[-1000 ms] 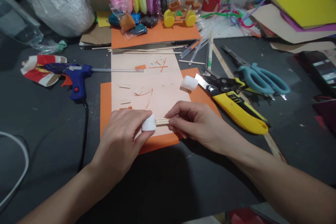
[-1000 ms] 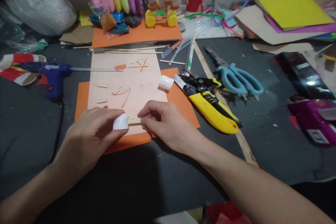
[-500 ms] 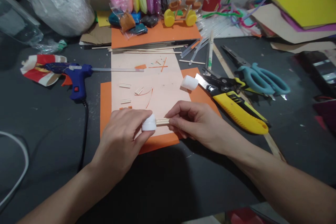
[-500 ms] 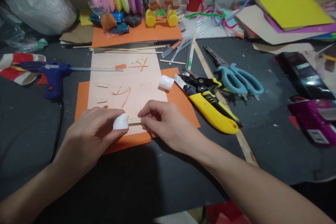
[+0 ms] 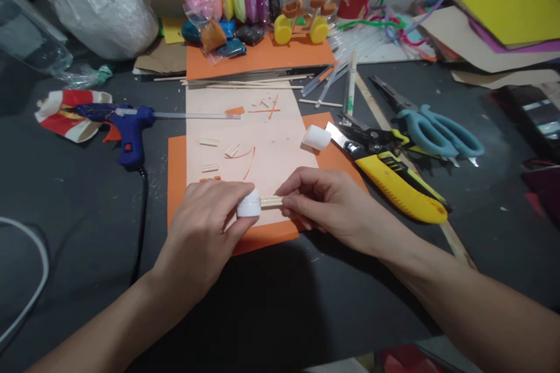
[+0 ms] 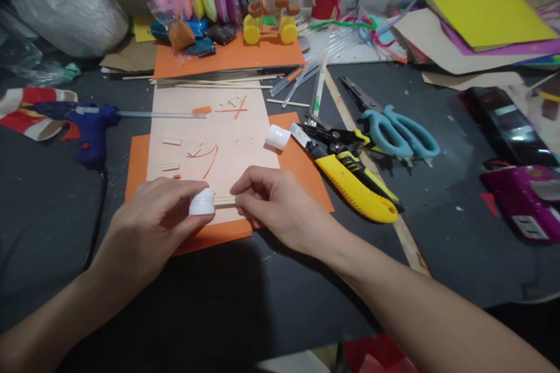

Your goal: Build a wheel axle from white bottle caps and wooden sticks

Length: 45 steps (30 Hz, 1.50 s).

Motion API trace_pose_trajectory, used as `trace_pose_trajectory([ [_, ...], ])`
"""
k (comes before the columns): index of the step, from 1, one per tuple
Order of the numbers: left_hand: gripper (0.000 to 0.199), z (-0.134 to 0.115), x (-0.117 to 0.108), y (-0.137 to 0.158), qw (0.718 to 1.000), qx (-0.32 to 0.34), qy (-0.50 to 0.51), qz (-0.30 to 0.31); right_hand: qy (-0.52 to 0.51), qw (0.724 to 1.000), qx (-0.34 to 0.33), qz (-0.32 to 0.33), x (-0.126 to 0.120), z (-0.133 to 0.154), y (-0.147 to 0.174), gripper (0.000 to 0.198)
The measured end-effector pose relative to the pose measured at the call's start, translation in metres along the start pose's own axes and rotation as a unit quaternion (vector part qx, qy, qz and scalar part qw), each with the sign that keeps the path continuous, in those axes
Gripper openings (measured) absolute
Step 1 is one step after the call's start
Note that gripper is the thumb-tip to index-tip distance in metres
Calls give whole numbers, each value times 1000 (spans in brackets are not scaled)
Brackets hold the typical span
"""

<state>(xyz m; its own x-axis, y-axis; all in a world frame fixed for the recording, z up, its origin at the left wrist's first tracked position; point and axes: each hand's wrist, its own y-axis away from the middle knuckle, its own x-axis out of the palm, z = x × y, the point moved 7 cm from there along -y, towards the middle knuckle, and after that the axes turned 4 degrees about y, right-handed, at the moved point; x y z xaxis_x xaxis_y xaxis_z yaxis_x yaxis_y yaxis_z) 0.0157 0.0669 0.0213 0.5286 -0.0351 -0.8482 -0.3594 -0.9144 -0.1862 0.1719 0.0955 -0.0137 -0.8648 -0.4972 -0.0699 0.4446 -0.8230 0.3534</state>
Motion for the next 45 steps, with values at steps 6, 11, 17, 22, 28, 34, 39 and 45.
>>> trace_pose_trajectory([
  [6, 13, 0, 0, 0, 1000, 2, 1, -5, -5, 1000, -3, 0, 0, 1, 1, 8],
  [11, 13, 1, 0, 0, 1000, 1, 2, -4, 0, 1000, -1, -1, 0, 0, 0, 8],
  [17, 12, 1, 1, 0, 1000, -2, 3, -2, -4, 1000, -1, 0, 0, 0, 0, 7],
  [22, 11, -1, 1, -1, 1000, 0, 6, -3, 0, 1000, -4, 2, 0, 0, 0, 8],
  [28, 11, -1, -1, -1, 1000, 4, 4, -5, -4, 1000, -2, 0, -1, 0, 0, 8],
  [34, 12, 0, 0, -1, 1000, 2, 5, -4, -2, 1000, -3, 1, 0, -1, 0, 7],
  [39, 15, -1, -1, 0, 1000, 12, 13, -14, -3, 1000, -11, -1, 1, 0, -2, 6],
  [45, 16, -1, 0, 1, 1000, 14, 19, -16, -2, 1000, -11, 2, 0, 0, 0, 6],
])
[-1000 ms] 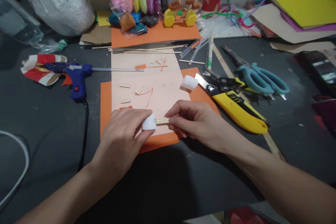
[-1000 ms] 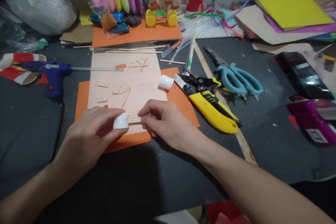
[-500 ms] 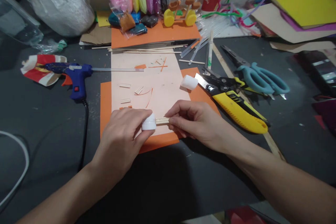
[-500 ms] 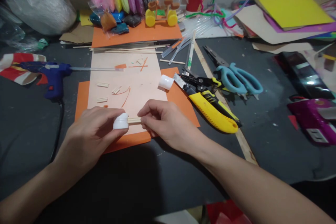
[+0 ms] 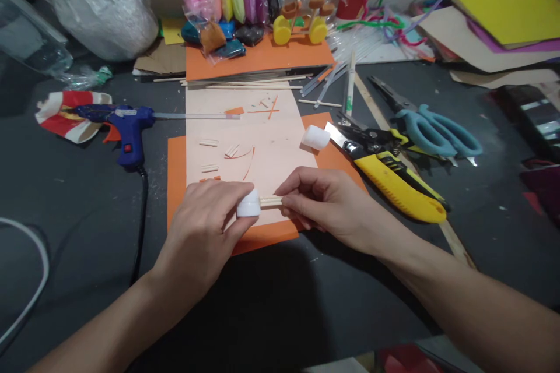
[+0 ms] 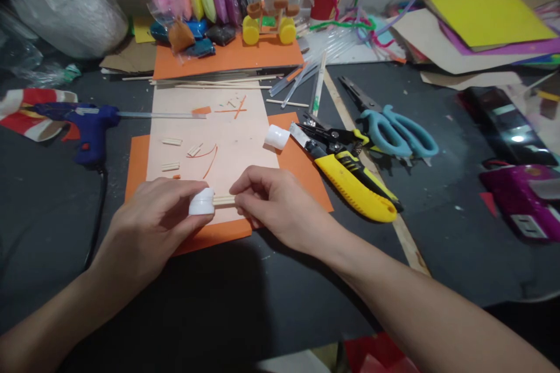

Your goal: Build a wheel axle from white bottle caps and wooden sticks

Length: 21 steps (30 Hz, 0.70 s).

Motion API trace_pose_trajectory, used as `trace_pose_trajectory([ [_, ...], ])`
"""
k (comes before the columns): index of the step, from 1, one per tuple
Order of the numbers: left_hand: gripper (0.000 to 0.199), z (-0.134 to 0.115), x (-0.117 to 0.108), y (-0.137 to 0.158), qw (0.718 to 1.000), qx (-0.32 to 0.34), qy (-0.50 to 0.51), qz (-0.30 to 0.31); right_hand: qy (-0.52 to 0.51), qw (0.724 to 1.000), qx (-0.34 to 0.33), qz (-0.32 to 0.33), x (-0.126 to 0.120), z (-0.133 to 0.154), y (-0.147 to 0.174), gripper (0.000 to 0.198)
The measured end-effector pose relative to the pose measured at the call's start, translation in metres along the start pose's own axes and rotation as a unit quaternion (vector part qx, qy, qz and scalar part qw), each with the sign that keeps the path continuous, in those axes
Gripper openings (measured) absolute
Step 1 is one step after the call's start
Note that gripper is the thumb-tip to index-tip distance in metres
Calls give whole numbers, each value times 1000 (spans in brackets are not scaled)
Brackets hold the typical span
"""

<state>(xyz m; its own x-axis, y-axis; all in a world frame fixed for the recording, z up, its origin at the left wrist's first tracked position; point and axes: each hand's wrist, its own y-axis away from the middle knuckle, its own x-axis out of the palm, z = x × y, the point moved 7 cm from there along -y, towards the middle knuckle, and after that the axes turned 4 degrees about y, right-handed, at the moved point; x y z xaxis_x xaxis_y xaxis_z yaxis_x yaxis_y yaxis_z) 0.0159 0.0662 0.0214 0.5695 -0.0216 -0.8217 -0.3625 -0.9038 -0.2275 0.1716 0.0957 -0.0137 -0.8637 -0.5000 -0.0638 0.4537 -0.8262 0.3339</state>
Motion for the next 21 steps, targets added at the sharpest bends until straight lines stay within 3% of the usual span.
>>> trace_pose_trajectory([
  [21, 16, 0, 0, -1, 1000, 1, 2, -2, 0, 1000, -4, -2, 0, -1, -1, 6],
])
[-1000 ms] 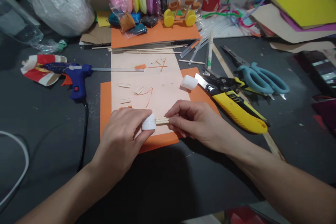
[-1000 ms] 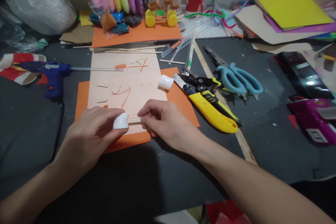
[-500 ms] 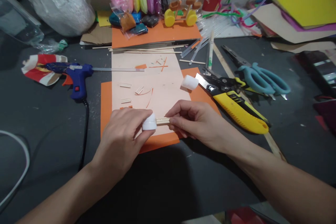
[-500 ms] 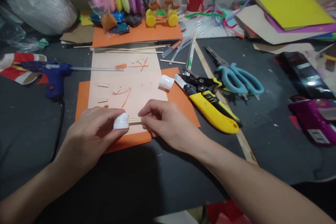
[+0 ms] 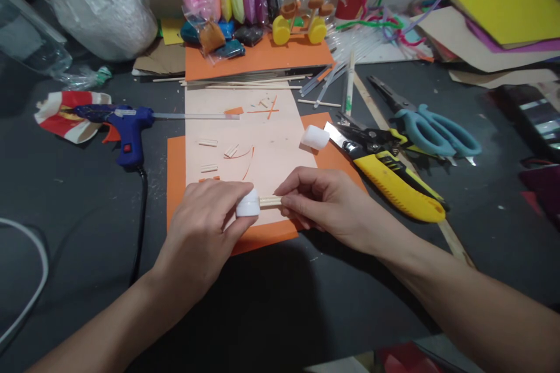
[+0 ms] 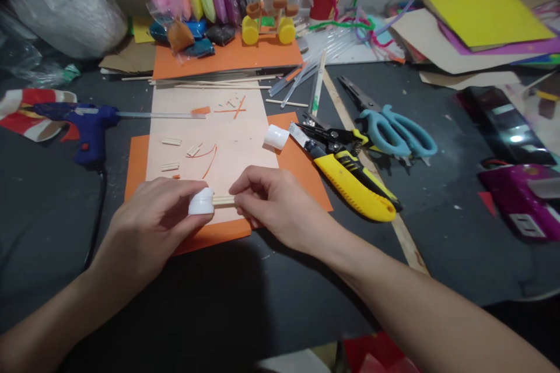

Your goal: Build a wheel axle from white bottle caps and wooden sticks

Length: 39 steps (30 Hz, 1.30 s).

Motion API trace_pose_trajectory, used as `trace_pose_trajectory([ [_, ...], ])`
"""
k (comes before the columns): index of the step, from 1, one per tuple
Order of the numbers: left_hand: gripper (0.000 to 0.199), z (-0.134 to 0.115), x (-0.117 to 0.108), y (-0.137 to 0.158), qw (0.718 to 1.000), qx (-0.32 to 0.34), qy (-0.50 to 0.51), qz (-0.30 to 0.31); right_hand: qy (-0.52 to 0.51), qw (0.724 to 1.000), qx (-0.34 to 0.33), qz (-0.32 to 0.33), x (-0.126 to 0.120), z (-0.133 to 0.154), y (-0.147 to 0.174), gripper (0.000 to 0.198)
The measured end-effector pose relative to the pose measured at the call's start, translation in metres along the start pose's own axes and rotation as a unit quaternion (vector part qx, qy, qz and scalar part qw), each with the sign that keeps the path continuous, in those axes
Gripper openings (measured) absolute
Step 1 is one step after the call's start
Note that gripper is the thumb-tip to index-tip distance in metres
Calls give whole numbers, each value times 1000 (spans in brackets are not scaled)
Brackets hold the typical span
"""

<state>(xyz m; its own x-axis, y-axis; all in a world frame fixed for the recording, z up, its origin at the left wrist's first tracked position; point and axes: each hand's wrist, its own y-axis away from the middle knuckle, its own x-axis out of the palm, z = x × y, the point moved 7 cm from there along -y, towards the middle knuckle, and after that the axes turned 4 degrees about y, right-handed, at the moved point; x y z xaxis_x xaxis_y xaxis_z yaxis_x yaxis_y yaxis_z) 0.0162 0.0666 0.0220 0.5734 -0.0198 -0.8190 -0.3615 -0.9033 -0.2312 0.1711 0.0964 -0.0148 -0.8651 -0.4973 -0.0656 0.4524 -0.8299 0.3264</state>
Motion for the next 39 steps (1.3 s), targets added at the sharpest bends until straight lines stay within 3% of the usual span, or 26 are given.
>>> trace_pose_trajectory([
  [39, 11, 1, 1, 0, 1000, -14, -10, 17, 11, 1000, 7, 7, 0, 3, 2, 9],
])
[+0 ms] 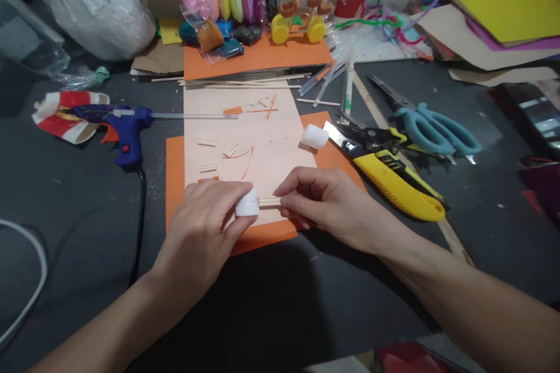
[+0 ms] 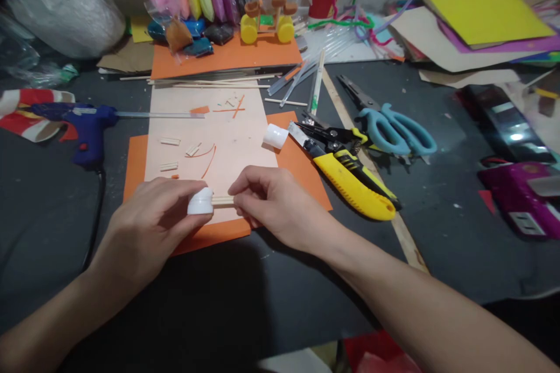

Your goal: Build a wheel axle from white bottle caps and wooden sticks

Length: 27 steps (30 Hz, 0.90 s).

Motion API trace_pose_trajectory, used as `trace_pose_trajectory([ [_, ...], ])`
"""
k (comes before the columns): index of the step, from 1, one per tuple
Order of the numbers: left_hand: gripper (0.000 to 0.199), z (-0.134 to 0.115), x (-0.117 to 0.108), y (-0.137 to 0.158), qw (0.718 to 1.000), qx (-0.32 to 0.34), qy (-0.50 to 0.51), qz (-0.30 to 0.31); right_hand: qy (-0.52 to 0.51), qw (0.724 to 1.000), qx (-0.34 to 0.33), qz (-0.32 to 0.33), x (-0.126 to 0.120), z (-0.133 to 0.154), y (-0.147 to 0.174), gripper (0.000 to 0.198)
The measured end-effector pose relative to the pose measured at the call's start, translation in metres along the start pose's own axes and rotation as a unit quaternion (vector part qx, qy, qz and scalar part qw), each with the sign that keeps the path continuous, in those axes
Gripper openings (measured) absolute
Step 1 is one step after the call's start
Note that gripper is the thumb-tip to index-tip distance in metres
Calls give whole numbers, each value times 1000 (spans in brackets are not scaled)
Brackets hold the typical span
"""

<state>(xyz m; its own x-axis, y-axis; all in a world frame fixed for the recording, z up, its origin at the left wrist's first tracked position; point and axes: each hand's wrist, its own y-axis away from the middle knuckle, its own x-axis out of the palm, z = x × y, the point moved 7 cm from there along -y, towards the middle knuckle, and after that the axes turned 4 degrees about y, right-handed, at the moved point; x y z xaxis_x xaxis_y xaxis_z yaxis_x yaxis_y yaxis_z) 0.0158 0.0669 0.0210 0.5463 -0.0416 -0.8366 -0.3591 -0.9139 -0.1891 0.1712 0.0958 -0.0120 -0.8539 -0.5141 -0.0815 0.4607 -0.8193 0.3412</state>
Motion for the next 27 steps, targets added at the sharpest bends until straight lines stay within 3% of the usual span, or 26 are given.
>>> trace_pose_trajectory([
  [27, 8, 3, 0, -1, 1000, -5, -11, -4, -18, 1000, -2, 9, -1, 2, 1, 10],
])
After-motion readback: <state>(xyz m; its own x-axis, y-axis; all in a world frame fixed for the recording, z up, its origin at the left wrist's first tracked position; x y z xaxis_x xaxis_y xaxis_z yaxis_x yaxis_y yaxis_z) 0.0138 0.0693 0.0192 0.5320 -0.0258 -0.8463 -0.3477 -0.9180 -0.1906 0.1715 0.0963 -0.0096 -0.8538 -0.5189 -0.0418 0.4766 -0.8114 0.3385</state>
